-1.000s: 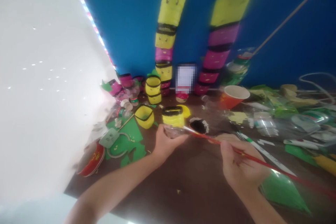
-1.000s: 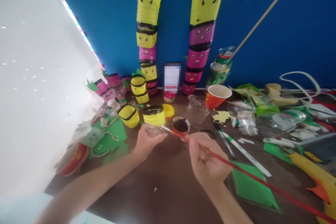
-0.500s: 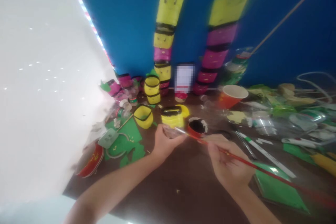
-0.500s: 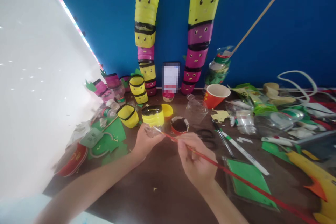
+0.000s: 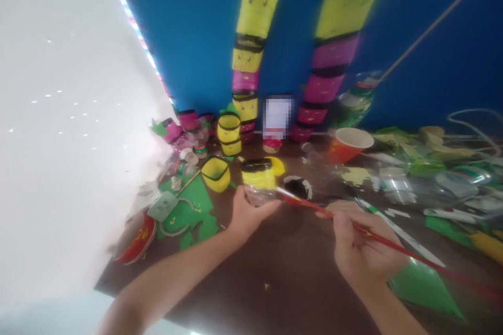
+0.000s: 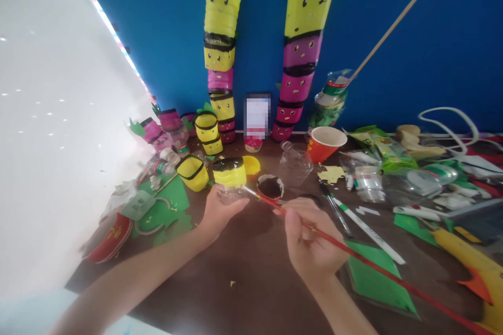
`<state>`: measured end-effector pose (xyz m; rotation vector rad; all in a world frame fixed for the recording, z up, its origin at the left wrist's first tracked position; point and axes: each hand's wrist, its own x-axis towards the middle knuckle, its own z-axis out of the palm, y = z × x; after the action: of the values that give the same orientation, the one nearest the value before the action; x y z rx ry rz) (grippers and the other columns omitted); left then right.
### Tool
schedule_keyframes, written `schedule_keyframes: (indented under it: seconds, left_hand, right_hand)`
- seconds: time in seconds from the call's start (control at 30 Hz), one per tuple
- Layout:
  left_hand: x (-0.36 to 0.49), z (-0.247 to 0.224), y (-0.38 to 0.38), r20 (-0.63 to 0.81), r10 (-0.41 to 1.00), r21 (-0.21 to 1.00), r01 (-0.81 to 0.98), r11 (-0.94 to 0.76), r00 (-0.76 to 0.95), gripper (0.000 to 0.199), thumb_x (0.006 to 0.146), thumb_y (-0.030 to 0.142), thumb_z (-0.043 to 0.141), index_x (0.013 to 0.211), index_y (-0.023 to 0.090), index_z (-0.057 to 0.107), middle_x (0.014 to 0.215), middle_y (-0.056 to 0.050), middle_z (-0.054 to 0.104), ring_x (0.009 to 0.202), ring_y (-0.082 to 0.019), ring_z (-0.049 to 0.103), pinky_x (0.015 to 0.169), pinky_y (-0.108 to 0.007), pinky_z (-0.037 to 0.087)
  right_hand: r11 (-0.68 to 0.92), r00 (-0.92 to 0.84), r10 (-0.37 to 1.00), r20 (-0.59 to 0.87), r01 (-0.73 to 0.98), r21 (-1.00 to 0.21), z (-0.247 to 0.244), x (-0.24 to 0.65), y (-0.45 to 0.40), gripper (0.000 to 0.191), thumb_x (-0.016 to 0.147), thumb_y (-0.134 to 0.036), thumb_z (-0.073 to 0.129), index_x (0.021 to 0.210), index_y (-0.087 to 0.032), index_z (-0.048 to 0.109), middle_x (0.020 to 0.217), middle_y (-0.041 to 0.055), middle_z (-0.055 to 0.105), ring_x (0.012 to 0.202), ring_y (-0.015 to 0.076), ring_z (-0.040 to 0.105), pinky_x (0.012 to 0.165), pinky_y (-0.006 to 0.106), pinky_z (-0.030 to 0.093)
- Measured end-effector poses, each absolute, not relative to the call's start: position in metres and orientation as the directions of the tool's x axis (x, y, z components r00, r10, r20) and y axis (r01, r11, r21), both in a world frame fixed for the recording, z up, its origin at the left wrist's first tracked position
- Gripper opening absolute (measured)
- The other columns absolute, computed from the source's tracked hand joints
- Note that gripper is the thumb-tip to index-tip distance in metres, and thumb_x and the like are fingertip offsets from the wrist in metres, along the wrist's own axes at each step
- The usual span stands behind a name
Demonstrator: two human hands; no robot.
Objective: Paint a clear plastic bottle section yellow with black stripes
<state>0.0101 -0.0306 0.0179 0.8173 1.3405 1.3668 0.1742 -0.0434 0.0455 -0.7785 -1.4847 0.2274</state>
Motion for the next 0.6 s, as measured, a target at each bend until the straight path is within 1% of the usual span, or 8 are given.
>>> schedule_keyframes:
  seconds: [0.13, 0.2, 0.3, 0.37, 0.47, 0.53, 0.6]
  left_hand:
    - [0.0098, 0.0176, -0.0312, -0.18, 0.945, 0.975, -0.177, 0.135, -0.274, 0.053, 0.049, 0.026, 0.089, 0.089, 0.016, 0.056, 0.085, -0.006, 0.07, 0.081, -0.02, 0.068, 0.078, -0.033, 0.051]
    - [0.0098, 0.0183, -0.0314, -0.18, 0.946, 0.974, -0.182, 0.134, -0.27, 0.052, 0.05, 0.025, 0.088, 0.091, 0.016, 0.056, 0.087, -0.007, 0.07, 0.083, -0.021, 0.068, 0.079, -0.033, 0.051]
    - [0.0099, 0.0177, -0.0311, -0.18, 0.95, 0.97, -0.204, 0.129, -0.256, 0.051, 0.051, 0.023, 0.087, 0.092, 0.016, 0.057, 0.086, -0.007, 0.071, 0.083, -0.021, 0.068, 0.08, -0.033, 0.052]
    - [0.0097, 0.0158, -0.0308, -0.177, 0.949, 0.972, -0.198, 0.127, -0.259, 0.051, 0.051, 0.024, 0.087, 0.091, 0.016, 0.057, 0.085, -0.006, 0.071, 0.081, -0.02, 0.068, 0.079, -0.033, 0.052]
    - [0.0095, 0.0143, -0.0308, -0.168, 0.949, 0.978, -0.168, 0.125, -0.269, 0.051, 0.051, 0.025, 0.087, 0.09, 0.016, 0.057, 0.086, -0.006, 0.071, 0.081, -0.02, 0.068, 0.079, -0.033, 0.052]
    - [0.0096, 0.0157, -0.031, -0.167, 0.951, 0.978, -0.169, 0.125, -0.26, 0.051, 0.051, 0.025, 0.087, 0.092, 0.016, 0.058, 0.088, -0.007, 0.071, 0.084, -0.021, 0.068, 0.08, -0.034, 0.051]
    - [0.0096, 0.0178, -0.0311, -0.173, 0.954, 0.974, -0.187, 0.128, -0.246, 0.052, 0.052, 0.024, 0.087, 0.095, 0.016, 0.058, 0.091, -0.008, 0.071, 0.087, -0.022, 0.068, 0.082, -0.034, 0.051]
  right_hand:
    - [0.743, 0.024, 0.626, 0.779, 0.285, -0.606, 0.0452, 0.1739, -0.0435, 0.014, 0.085, -0.009, 0.056, 0.084, -0.022, 0.062, 0.072, 0.0022, 0.067, 0.071, 0.0178, 0.065, 0.065, 0.034, 0.053]
    - [0.733, 0.05, 0.62, 0.783, 0.32, -0.601, 0.0455, 0.1746, -0.0433, 0.013, 0.085, -0.011, 0.056, 0.084, -0.022, 0.062, 0.073, 0.0023, 0.067, 0.07, 0.0176, 0.065, 0.063, 0.033, 0.053]
    - [0.727, 0.103, 0.598, 0.795, 0.349, -0.592, 0.0473, 0.1748, -0.0435, 0.013, 0.086, -0.012, 0.056, 0.082, -0.023, 0.062, 0.07, 0.0019, 0.066, 0.068, 0.0184, 0.065, 0.064, 0.035, 0.054]
    - [0.735, 0.069, 0.608, 0.791, 0.326, -0.594, 0.048, 0.1733, -0.0444, 0.013, 0.086, -0.012, 0.056, 0.083, -0.023, 0.062, 0.069, 0.0017, 0.066, 0.07, 0.0188, 0.065, 0.066, 0.036, 0.054]
    - [0.731, 0.013, 0.642, 0.767, 0.292, -0.617, 0.0467, 0.1709, -0.0452, 0.015, 0.085, -0.009, 0.056, 0.084, -0.023, 0.062, 0.073, 0.0015, 0.067, 0.072, 0.0175, 0.066, 0.065, 0.033, 0.054]
    - [0.717, 0.053, 0.644, 0.764, 0.306, -0.626, 0.0449, 0.1716, -0.0446, 0.015, 0.084, -0.008, 0.056, 0.084, -0.022, 0.062, 0.074, 0.0019, 0.067, 0.071, 0.0169, 0.065, 0.064, 0.032, 0.053]
    - [0.704, 0.119, 0.625, 0.771, 0.342, -0.623, 0.0439, 0.1738, -0.0436, 0.013, 0.084, -0.01, 0.057, 0.083, -0.022, 0.062, 0.073, 0.0027, 0.067, 0.069, 0.0175, 0.064, 0.062, 0.033, 0.052]
